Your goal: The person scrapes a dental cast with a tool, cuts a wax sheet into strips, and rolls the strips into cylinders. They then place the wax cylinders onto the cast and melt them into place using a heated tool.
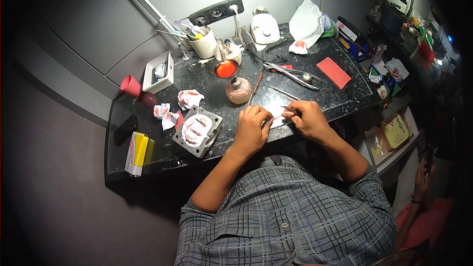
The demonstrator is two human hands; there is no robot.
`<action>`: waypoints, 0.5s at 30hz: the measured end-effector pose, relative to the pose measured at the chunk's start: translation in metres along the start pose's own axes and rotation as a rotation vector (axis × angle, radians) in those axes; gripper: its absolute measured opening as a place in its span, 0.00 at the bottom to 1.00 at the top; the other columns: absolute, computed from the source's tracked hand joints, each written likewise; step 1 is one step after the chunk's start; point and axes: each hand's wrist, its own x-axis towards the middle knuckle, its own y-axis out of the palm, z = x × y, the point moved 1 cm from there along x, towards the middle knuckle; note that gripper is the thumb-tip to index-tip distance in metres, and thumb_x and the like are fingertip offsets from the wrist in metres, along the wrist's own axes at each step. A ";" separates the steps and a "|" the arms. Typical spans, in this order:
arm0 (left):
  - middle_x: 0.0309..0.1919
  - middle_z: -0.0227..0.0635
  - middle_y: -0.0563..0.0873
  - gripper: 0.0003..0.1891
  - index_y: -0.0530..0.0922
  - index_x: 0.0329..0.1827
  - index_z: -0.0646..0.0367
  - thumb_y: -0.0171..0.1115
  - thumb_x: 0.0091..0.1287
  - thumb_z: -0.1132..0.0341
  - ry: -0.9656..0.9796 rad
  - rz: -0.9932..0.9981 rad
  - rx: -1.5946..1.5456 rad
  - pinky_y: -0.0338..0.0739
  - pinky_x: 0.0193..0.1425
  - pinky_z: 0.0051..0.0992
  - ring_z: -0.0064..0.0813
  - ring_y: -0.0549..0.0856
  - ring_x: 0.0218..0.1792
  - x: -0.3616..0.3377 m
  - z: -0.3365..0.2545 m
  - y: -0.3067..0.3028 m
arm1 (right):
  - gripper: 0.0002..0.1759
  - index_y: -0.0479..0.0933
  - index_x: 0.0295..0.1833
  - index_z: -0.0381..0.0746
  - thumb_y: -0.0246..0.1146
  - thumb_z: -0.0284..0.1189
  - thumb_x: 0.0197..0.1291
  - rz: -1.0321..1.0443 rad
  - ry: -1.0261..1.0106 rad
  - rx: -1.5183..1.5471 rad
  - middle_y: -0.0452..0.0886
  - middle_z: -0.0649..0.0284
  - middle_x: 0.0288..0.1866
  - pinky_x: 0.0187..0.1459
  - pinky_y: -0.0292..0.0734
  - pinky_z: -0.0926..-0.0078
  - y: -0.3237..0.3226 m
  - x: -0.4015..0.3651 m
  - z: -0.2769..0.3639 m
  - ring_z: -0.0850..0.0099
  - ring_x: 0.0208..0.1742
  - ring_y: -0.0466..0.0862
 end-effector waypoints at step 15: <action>0.40 0.38 0.91 0.05 0.91 0.41 0.60 0.76 0.70 0.68 0.001 0.033 -0.100 0.79 0.58 0.41 0.42 0.88 0.46 0.006 0.012 -0.001 | 0.04 0.84 0.47 0.34 0.68 0.24 0.71 0.099 -0.260 -0.316 0.87 0.50 0.41 0.47 0.84 0.48 -0.027 -0.020 0.017 0.46 0.45 0.89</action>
